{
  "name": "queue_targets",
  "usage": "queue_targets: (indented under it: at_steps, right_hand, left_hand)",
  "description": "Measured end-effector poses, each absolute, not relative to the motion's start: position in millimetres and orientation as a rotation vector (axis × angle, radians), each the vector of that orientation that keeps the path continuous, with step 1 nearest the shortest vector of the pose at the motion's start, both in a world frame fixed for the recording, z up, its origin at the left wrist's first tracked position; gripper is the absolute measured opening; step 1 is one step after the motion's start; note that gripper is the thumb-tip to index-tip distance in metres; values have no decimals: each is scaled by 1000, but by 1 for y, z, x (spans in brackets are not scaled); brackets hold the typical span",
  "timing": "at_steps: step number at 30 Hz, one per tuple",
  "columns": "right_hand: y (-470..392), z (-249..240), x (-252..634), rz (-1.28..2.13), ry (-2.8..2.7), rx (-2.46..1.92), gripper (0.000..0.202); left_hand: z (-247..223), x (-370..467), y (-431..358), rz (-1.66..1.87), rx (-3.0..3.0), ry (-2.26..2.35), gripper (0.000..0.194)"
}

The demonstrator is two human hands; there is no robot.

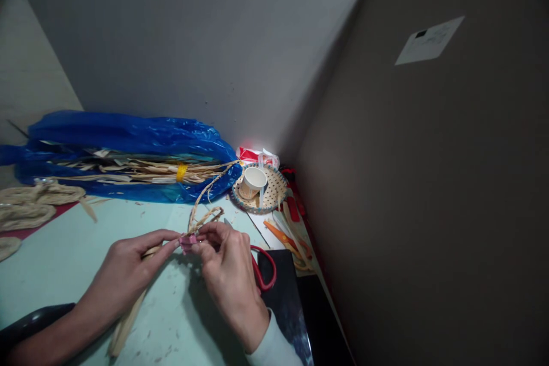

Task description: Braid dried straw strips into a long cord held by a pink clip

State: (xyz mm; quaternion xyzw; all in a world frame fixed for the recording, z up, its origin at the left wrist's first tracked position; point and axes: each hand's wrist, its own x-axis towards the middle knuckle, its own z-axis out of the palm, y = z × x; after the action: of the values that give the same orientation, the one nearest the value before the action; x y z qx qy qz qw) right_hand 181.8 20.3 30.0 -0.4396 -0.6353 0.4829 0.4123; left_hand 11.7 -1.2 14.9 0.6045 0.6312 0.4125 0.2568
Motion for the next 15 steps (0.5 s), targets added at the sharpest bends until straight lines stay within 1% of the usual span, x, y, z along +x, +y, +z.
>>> queue_targets:
  at_steps: [6,11,12,15]
  right_hand:
    - [26,22,184,1271,-1657,-1178,15]
    - [27,20,184,1505,-1621,-1020,35]
    - [27,22,187,1523,-1650,-995,35]
    - [31,39,202,1455,-1817,-999,21]
  left_hand:
    - [11,12,-1,1047,1586,1615,27]
    - [14,8,1,1003,1354,1510,23]
    - [14,7,1,996,1349,1486,23]
    - [12,2,-6,952,1358,1442,27]
